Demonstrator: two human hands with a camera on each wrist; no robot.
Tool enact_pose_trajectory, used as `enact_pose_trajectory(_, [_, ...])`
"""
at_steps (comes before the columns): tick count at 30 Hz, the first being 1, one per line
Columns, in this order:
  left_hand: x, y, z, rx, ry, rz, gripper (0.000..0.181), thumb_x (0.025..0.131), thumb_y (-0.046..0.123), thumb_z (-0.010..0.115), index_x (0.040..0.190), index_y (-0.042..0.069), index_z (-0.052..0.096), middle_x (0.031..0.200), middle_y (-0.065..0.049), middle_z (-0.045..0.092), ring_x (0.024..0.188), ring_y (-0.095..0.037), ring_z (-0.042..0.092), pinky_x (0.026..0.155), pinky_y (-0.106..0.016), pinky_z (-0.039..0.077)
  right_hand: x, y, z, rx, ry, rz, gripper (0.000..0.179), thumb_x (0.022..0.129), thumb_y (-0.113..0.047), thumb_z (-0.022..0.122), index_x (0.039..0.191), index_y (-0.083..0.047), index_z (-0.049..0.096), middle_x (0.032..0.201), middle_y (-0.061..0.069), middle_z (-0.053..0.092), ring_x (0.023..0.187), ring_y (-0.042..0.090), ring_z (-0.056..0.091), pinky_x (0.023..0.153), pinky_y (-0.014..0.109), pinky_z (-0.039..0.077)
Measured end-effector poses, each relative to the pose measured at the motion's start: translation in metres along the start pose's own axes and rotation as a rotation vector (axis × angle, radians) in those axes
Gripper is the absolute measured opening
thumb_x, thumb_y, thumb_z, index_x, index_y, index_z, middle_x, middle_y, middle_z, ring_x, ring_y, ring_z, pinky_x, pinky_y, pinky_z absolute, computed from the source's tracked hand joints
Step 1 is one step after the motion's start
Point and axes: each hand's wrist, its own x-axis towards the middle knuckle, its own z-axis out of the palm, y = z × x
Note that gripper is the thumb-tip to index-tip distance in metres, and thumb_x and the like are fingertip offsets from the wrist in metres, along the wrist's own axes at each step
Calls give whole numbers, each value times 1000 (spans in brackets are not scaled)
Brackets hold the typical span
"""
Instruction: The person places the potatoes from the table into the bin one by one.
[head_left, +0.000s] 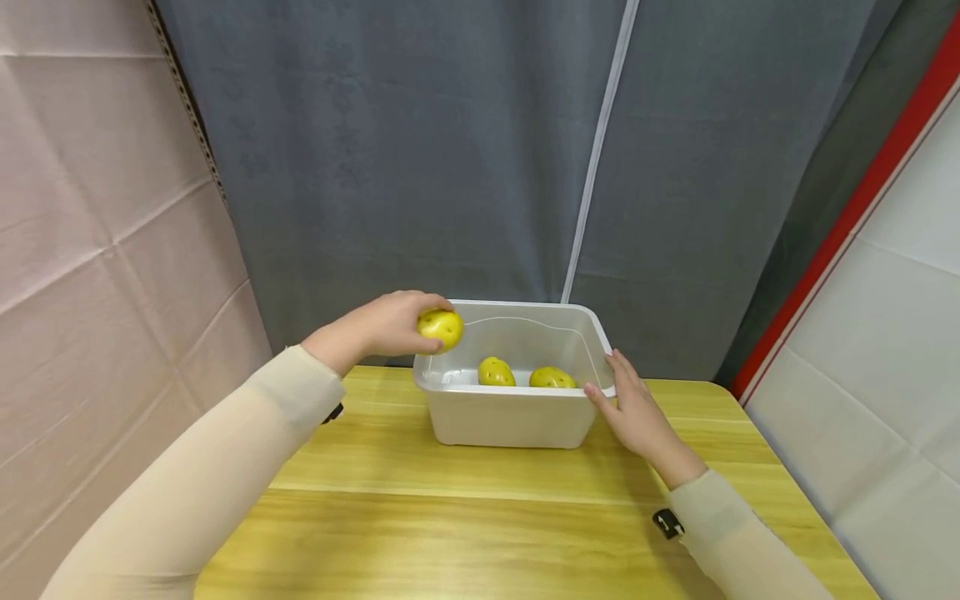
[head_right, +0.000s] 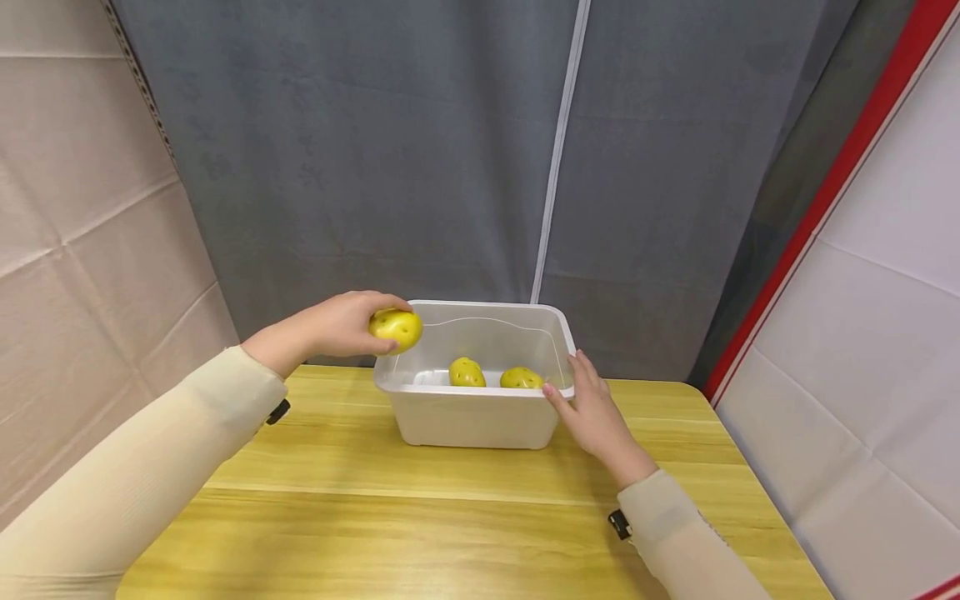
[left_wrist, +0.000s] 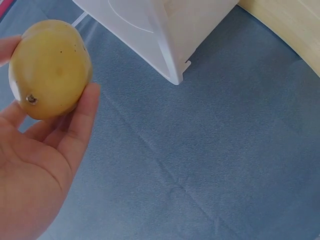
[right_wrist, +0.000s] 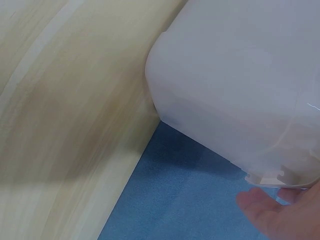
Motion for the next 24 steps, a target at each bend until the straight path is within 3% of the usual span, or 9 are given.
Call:
enact_pose_trajectory(11, [10, 3, 4, 6, -38, 36, 53, 84, 28, 69, 135, 17, 61, 111, -2, 62, 100, -25, 52, 81, -39, 44, 1, 0, -2, -4, -3, 9, 77, 105, -48, 46, 155, 6, 23, 162, 27, 14, 145, 51, 20, 113, 68, 22])
enact_pose_trajectory(24, [18, 4, 8, 28, -97, 26, 55, 84, 26, 69, 137, 15, 60, 105, -2, 63, 93, -24, 53, 79, -38, 43, 1, 1, -3, -8, -10, 13, 77, 105, -49, 45, 155, 6, 23, 162, 28, 14, 145, 51, 20, 113, 68, 21])
